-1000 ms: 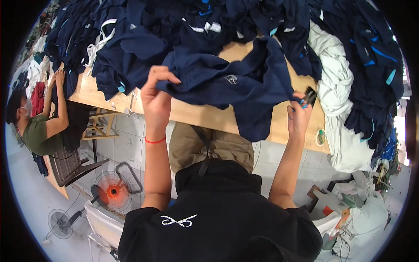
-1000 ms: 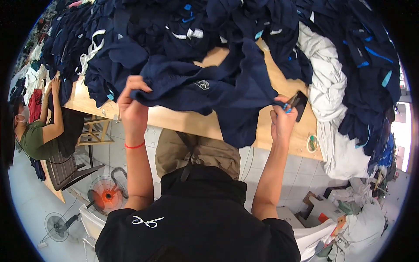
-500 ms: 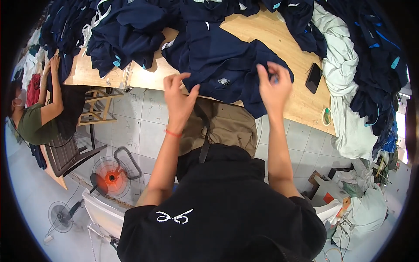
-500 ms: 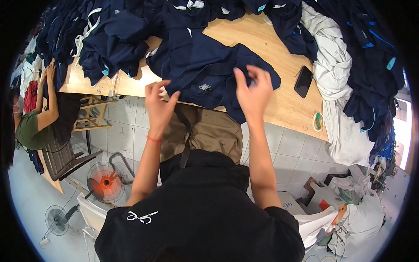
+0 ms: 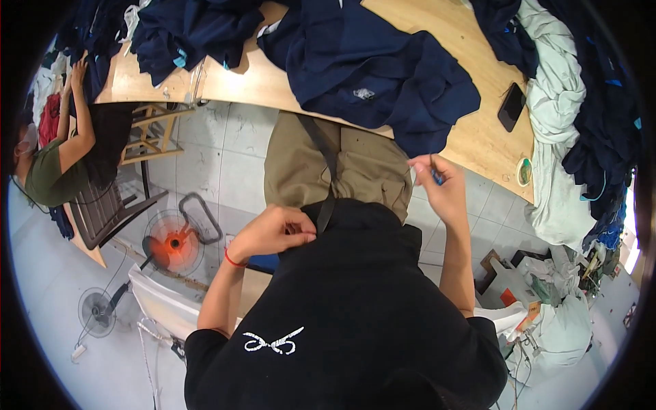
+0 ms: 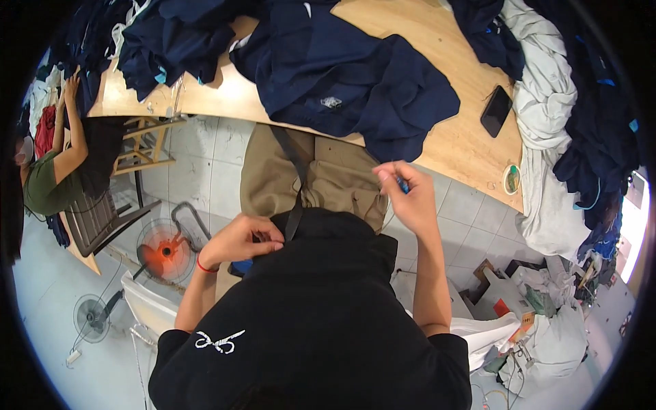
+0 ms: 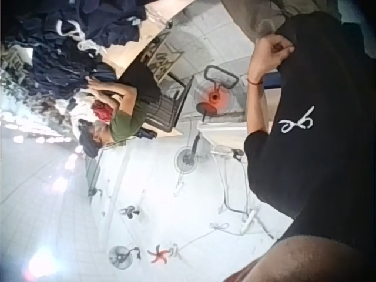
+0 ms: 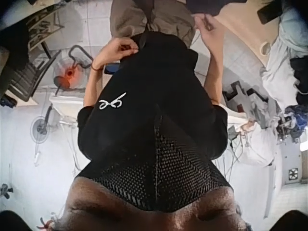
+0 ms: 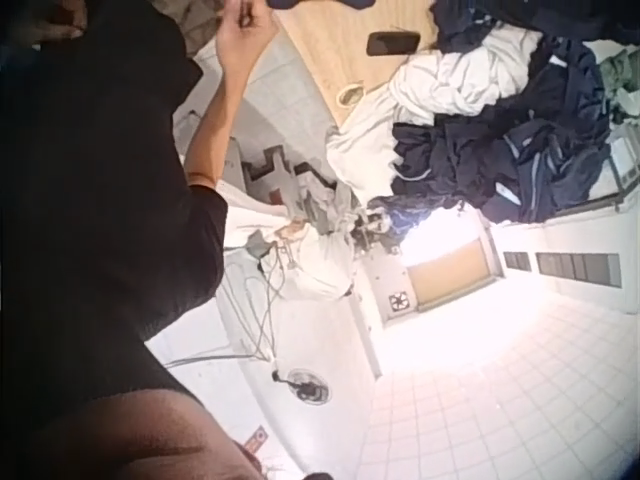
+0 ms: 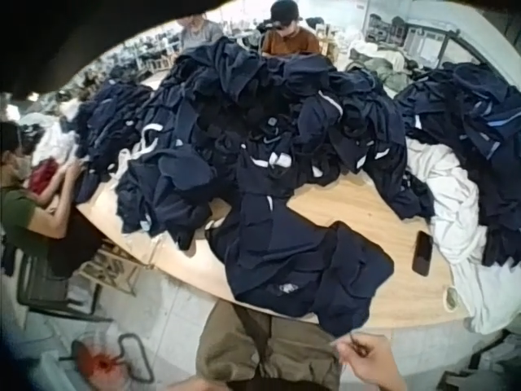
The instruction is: Trimming loose threads from navy blue garments using thread snips in a factory setting.
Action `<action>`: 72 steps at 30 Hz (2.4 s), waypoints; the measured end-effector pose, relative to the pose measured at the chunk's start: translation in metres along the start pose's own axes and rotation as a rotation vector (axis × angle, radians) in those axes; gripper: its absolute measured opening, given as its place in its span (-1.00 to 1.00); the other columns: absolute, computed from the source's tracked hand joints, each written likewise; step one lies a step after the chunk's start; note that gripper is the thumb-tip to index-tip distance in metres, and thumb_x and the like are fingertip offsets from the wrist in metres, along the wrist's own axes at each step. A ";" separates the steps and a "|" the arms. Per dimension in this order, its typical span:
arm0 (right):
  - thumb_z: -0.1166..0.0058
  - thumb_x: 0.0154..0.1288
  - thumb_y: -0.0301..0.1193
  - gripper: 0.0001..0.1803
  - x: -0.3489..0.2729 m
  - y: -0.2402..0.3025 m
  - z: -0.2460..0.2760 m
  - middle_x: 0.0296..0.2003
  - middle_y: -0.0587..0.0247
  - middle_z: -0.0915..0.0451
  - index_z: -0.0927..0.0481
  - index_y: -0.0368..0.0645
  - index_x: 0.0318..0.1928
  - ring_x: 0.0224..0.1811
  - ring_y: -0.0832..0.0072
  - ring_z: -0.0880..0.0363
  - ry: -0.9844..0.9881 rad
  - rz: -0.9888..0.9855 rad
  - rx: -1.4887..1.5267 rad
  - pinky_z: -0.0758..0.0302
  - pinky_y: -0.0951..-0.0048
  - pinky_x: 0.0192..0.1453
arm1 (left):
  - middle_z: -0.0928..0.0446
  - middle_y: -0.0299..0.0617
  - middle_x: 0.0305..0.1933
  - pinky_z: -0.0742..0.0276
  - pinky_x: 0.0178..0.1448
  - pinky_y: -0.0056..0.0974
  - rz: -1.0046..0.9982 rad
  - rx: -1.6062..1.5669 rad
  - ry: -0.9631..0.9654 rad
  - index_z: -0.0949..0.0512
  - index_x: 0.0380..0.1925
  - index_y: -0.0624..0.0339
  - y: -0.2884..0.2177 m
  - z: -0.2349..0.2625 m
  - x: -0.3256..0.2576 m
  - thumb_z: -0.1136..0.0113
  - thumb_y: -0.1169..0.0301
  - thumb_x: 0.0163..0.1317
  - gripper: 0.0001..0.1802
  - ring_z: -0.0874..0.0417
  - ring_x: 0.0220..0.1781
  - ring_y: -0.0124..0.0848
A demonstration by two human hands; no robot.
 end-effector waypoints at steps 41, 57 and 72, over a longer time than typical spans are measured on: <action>-0.36 0.30 -0.55 -0.89 -0.006 0.029 -0.104 -0.31 0.18 -0.64 -0.71 -0.30 -0.20 -0.35 0.42 -0.59 0.624 0.065 -0.061 -0.46 0.43 -0.23 | -0.74 -0.05 -0.21 -0.68 -0.20 -0.19 -0.180 0.120 -0.060 -0.82 -0.13 0.23 0.001 0.002 -0.003 -0.40 0.49 0.23 -0.79 -0.78 -0.27 -0.17; -0.32 0.48 -0.51 -0.88 0.022 -0.001 -0.016 -0.27 0.33 -0.73 -0.76 -0.30 -0.08 -0.20 0.64 -0.65 -0.265 -0.185 0.228 -0.53 0.57 -0.03 | -0.75 -0.01 -0.24 -0.70 -0.12 -0.07 -0.258 0.449 0.208 -0.78 -0.25 0.33 -0.009 0.005 0.017 -0.36 0.56 0.09 -0.80 -0.77 -0.22 0.00; -0.30 0.50 -0.43 -0.85 0.020 -0.004 -0.026 -0.34 0.39 -0.69 -0.75 -0.25 -0.05 -0.58 0.87 -0.23 -0.216 -0.177 0.317 -0.08 0.67 -0.53 | -0.67 -0.02 -0.39 -0.70 -0.18 0.05 -0.216 0.792 0.043 -0.69 -0.47 0.25 -0.022 -0.016 0.014 -0.39 0.43 0.06 -0.88 -0.76 -0.27 0.02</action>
Point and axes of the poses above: each hand's wrist, its own x-axis towards the middle knuckle, its own z-axis out of the back of the hand, y = z × x, the point moved 2 cm from there along x, towards the middle knuckle
